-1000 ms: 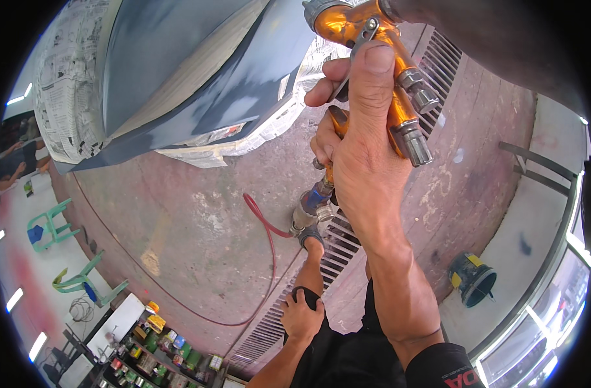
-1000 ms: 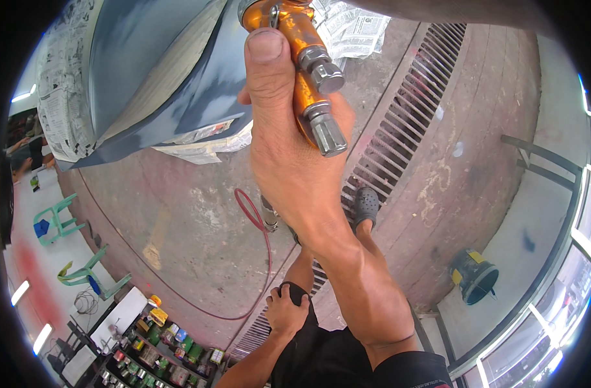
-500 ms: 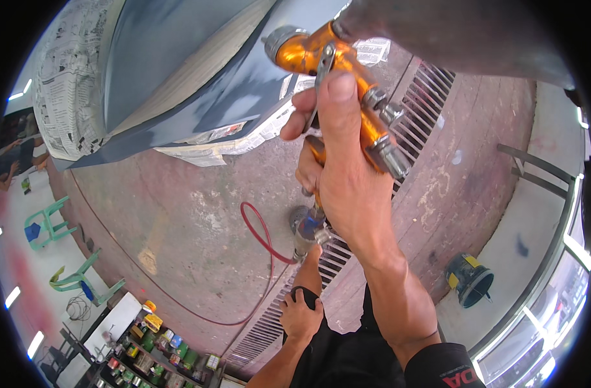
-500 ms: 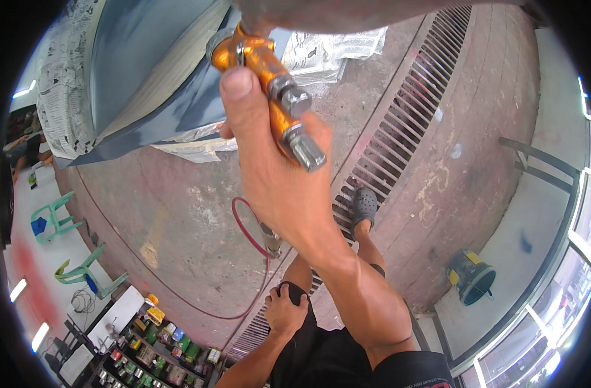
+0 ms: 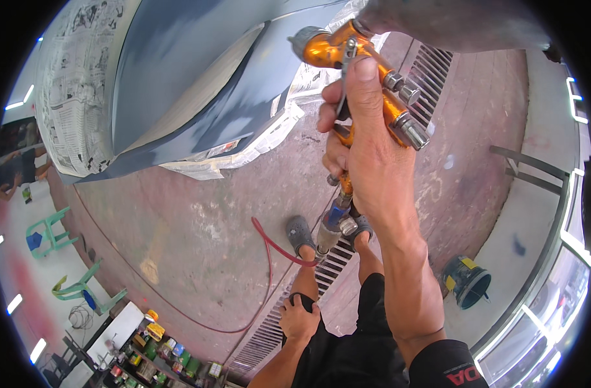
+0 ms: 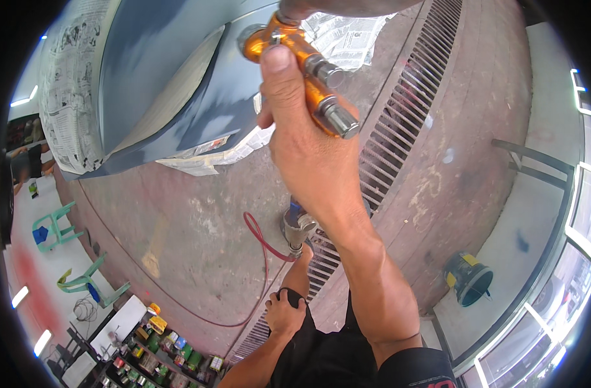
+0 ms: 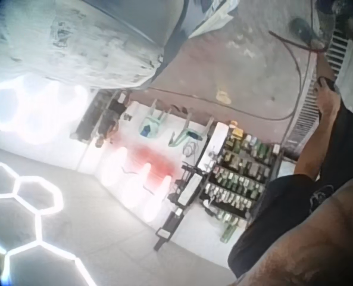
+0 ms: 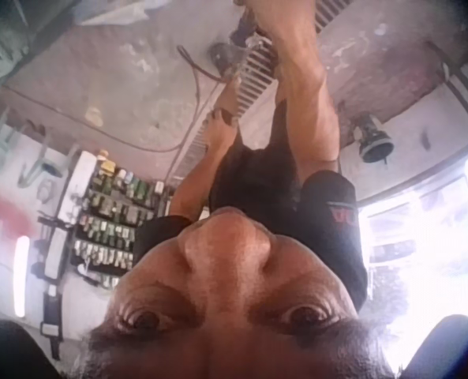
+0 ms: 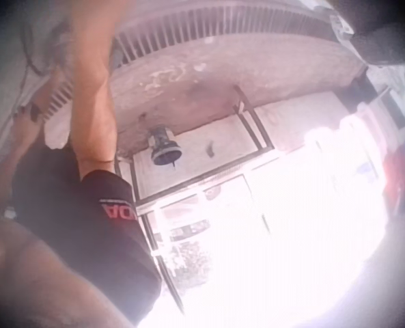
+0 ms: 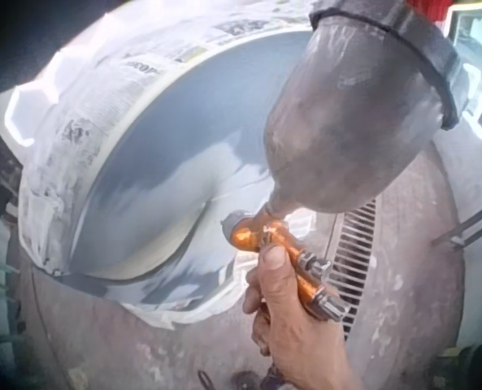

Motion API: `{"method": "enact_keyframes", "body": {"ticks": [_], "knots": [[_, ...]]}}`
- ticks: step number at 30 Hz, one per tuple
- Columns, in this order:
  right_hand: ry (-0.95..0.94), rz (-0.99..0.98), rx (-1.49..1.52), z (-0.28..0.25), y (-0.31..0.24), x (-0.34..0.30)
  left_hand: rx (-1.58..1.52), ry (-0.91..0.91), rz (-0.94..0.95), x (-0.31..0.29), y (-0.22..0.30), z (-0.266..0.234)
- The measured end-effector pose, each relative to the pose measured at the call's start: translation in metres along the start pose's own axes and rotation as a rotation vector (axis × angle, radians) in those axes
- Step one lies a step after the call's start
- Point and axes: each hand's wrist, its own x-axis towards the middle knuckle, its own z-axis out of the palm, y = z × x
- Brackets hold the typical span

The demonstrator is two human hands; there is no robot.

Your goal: The person prepares paint by stirring it in a container, then assembles and adjusts a spray gun. They walk to a car covered with newspaper and apply a coat of paint to the car's body using the spray gun.

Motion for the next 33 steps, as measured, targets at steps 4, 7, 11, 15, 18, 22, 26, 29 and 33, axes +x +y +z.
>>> {"method": "enact_keyframes", "body": {"ticks": [4,7,11,15,18,22,26,29,33], "knots": [[0.09,0.039,0.013,-0.012,-0.014,0.004,0.025,-0.014,-0.016,0.0,0.009,-0.005],[0.021,0.087,0.015,-0.02,-0.021,-0.001,0.032,-0.03,-0.041,0.0,0.014,-0.005],[-0.122,0.162,0.024,-0.024,-0.035,0.0,0.051,-0.023,-0.044,0.001,0.021,-0.002],[-0.246,0.127,0.01,-0.033,-0.03,0.015,0.049,-0.028,-0.047,0.002,0.029,-0.002],[-0.24,0.13,-0.025,-0.04,-0.031,0.028,0.07,-0.016,-0.051,0.002,0.033,0.0],[-0.104,0.165,0.015,-0.046,-0.034,0.037,0.07,-0.037,-0.07,0.002,0.039,0.0],[0.016,0.156,0.011,-0.056,-0.038,0.04,0.087,-0.038,-0.066,0.001,0.044,0.0],[-0.052,0.156,0.021,-0.059,-0.041,0.035,0.093,-0.042,-0.08,0.0,0.048,-0.001],[-0.203,0.195,0.063,-0.059,-0.044,0.037,0.092,-0.049,-0.08,0.001,0.055,-0.005]]}}
